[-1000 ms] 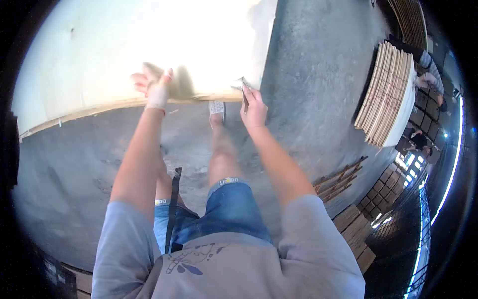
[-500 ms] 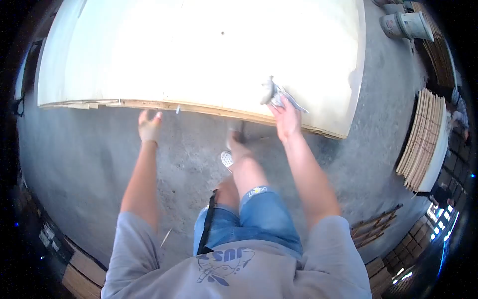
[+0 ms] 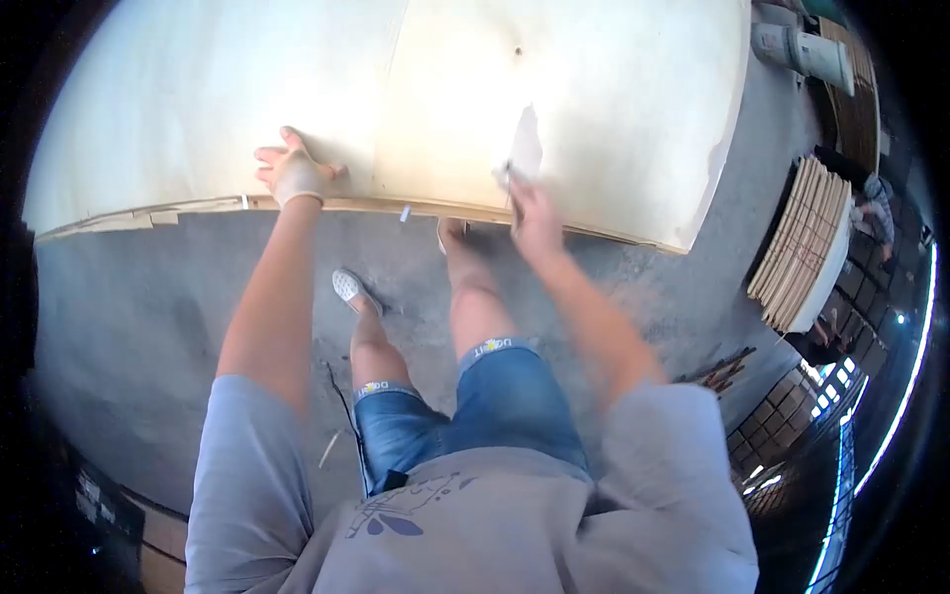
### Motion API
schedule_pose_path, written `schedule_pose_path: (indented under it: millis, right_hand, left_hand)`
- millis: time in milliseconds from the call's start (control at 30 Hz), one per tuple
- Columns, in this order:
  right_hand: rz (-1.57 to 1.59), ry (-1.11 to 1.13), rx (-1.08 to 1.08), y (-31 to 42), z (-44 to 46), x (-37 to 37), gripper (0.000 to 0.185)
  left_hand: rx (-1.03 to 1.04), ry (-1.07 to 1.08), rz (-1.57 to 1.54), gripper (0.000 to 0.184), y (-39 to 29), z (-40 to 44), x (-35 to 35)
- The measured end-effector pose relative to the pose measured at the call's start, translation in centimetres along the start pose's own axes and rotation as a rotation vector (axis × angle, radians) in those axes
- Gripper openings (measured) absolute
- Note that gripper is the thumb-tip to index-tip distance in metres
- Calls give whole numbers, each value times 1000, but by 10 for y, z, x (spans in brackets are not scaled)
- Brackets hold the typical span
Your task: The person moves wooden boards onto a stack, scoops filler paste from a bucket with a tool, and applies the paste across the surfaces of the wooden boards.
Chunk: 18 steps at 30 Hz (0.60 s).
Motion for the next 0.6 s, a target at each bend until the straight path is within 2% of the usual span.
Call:
schedule_pose_path:
  millis: [67, 100, 200, 267, 300, 333, 400, 467, 533, 600]
  right_hand:
    - [69, -88, 208, 30, -28, 25, 43]
    - [81, -139, 280, 42, -32, 35, 38]
    - [186, -130, 421, 54, -17, 26, 31]
    - [425, -130, 500, 41, 13, 24, 27]
    - [629, -258, 506, 33, 33, 28, 26]
    - [877, -316, 626, 39, 64, 14, 25]
    - [1084, -367, 661, 56, 143, -30, 29]
    - [1257, -451, 621, 79, 242, -71, 32]
    - [1549, -507, 632, 59, 347, -69, 33]
    - [1937, -342, 503, 38, 449, -45, 31]
  left_hand:
    - [-32, 49, -2, 105, -3, -4, -3]
    - [-46, 69, -13, 107, -3, -8, -8]
    - [53, 2, -110, 111, 8, -5, 3]
    - [290, -83, -151, 115, 10, 26, -24]
    - [281, -155, -183, 118, 7, 57, -38]
    - [269, -208, -215, 120, 2, 90, -53]
    - [66, -176, -282, 124, -2, 152, -82]
    - [-29, -28, -179, 131, -13, 172, -116]
    - [32, -120, -225, 137, -9, 192, -91]
    - [52, -75, -293, 137, -9, 196, -89]
Point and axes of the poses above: each hand's wrist, its own z-axis towards the middle knuckle, its own x-axis out of the palm, y = z × x, the point moved 3 cm from there along z, towards the middle knuckle
